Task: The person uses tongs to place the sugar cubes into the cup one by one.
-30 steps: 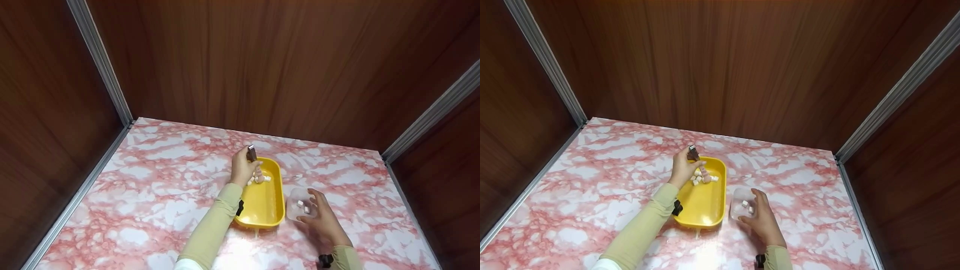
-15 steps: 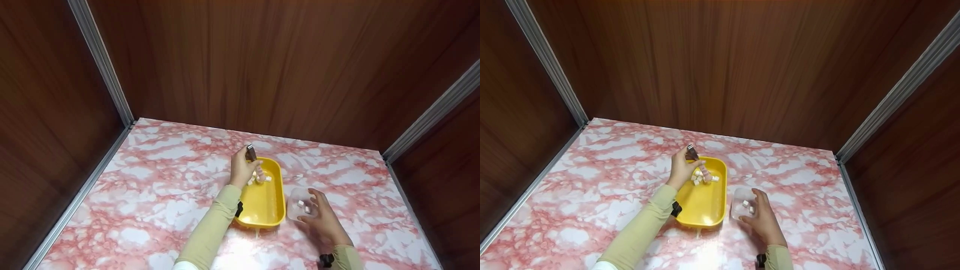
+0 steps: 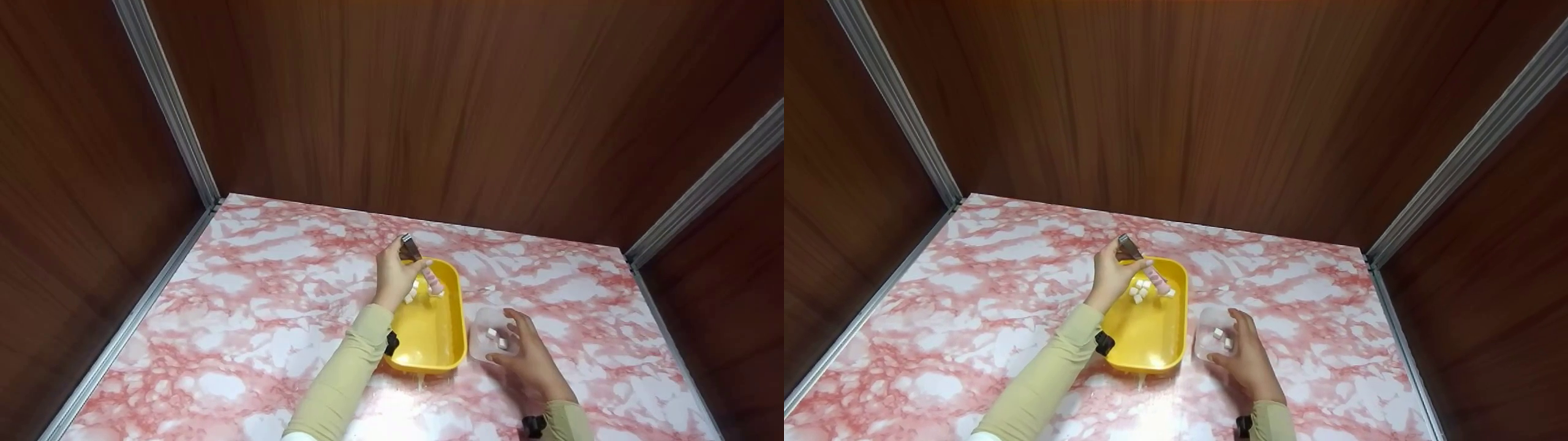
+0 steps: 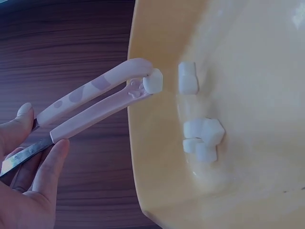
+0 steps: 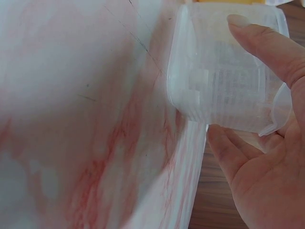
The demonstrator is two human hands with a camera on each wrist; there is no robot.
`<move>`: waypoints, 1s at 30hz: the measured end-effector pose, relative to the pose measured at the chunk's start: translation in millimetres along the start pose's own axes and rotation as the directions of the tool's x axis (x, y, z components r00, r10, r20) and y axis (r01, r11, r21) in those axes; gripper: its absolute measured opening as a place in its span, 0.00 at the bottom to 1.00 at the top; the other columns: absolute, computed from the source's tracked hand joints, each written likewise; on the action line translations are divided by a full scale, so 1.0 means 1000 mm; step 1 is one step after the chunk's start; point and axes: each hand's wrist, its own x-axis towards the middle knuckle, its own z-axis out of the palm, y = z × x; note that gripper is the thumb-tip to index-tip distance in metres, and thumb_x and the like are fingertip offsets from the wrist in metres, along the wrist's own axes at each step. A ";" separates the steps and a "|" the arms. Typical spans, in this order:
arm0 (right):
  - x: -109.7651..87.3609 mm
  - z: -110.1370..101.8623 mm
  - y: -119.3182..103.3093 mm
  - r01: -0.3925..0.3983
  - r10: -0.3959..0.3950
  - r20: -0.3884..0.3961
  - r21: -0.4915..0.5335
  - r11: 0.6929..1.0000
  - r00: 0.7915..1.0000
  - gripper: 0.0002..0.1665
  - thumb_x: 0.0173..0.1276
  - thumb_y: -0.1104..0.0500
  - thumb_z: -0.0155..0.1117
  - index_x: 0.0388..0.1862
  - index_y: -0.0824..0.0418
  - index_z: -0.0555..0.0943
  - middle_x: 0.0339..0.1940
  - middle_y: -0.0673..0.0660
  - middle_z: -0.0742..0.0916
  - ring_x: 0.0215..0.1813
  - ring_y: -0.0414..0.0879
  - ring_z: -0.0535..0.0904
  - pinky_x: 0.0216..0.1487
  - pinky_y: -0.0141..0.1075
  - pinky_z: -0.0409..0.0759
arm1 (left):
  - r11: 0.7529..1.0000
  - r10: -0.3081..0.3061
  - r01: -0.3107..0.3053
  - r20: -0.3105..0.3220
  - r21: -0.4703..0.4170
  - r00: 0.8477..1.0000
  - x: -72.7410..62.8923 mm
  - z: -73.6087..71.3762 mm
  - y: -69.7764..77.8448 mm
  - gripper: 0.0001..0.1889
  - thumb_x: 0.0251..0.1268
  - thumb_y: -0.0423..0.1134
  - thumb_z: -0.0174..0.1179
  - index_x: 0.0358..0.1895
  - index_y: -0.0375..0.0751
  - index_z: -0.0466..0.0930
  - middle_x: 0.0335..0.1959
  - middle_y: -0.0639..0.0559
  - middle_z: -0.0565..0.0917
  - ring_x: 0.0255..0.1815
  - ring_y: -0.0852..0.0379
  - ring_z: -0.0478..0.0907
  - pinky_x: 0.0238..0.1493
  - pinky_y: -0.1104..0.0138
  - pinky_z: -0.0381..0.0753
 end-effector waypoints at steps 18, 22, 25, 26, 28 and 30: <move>-0.001 0.001 -0.001 -0.014 0.014 -0.004 -0.010 1.000 1.000 0.57 0.49 0.62 0.79 0.72 0.56 0.55 0.73 0.57 0.60 0.72 0.63 0.56 0.64 0.53 0.67 | 0.976 -0.037 0.030 -0.028 -0.216 0.999 -0.011 -0.014 0.020 0.16 0.43 0.28 0.75 0.36 0.31 0.79 0.30 0.39 0.82 0.32 0.44 0.82 0.41 0.53 0.83; 0.000 0.002 0.000 -0.005 0.005 -0.005 -0.007 1.000 1.000 0.57 0.49 0.63 0.79 0.73 0.55 0.55 0.73 0.57 0.60 0.72 0.63 0.56 0.64 0.52 0.68 | 0.964 -0.049 0.042 -0.020 -0.264 0.999 -0.015 -0.021 0.034 0.16 0.44 0.24 0.73 0.37 0.27 0.78 0.31 0.33 0.81 0.33 0.38 0.81 0.42 0.48 0.81; 0.001 0.001 0.001 0.002 -0.002 -0.008 -0.019 1.000 1.000 0.57 0.49 0.62 0.79 0.73 0.55 0.55 0.73 0.57 0.60 0.71 0.64 0.57 0.62 0.52 0.70 | 0.961 -0.047 0.041 -0.016 -0.274 0.999 -0.018 -0.027 0.047 0.15 0.45 0.23 0.72 0.37 0.26 0.78 0.31 0.32 0.80 0.33 0.38 0.81 0.42 0.51 0.82; 0.001 0.001 0.001 0.000 0.000 -0.010 -0.028 1.000 1.000 0.57 0.49 0.62 0.79 0.73 0.54 0.55 0.72 0.57 0.60 0.71 0.63 0.57 0.62 0.52 0.70 | 0.960 -0.049 0.043 -0.015 -0.276 0.999 -0.019 -0.029 0.051 0.15 0.45 0.23 0.72 0.36 0.26 0.77 0.32 0.33 0.80 0.33 0.39 0.81 0.42 0.52 0.82; 0.002 0.000 0.002 -0.004 0.004 -0.010 -0.057 0.998 1.000 0.57 0.49 0.60 0.79 0.73 0.53 0.54 0.72 0.56 0.61 0.71 0.63 0.58 0.62 0.52 0.71 | 0.957 -0.048 0.041 -0.018 -0.287 0.999 -0.020 -0.030 0.053 0.15 0.45 0.22 0.72 0.36 0.26 0.77 0.32 0.33 0.80 0.33 0.39 0.81 0.41 0.54 0.83; 0.002 0.000 0.002 -0.012 0.011 -0.012 -0.067 0.998 1.000 0.57 0.49 0.59 0.79 0.73 0.52 0.55 0.72 0.56 0.61 0.71 0.63 0.58 0.62 0.52 0.70 | 0.956 -0.045 0.036 -0.024 -0.290 0.999 -0.021 -0.030 0.055 0.15 0.45 0.23 0.72 0.36 0.27 0.77 0.32 0.33 0.80 0.33 0.39 0.81 0.41 0.55 0.83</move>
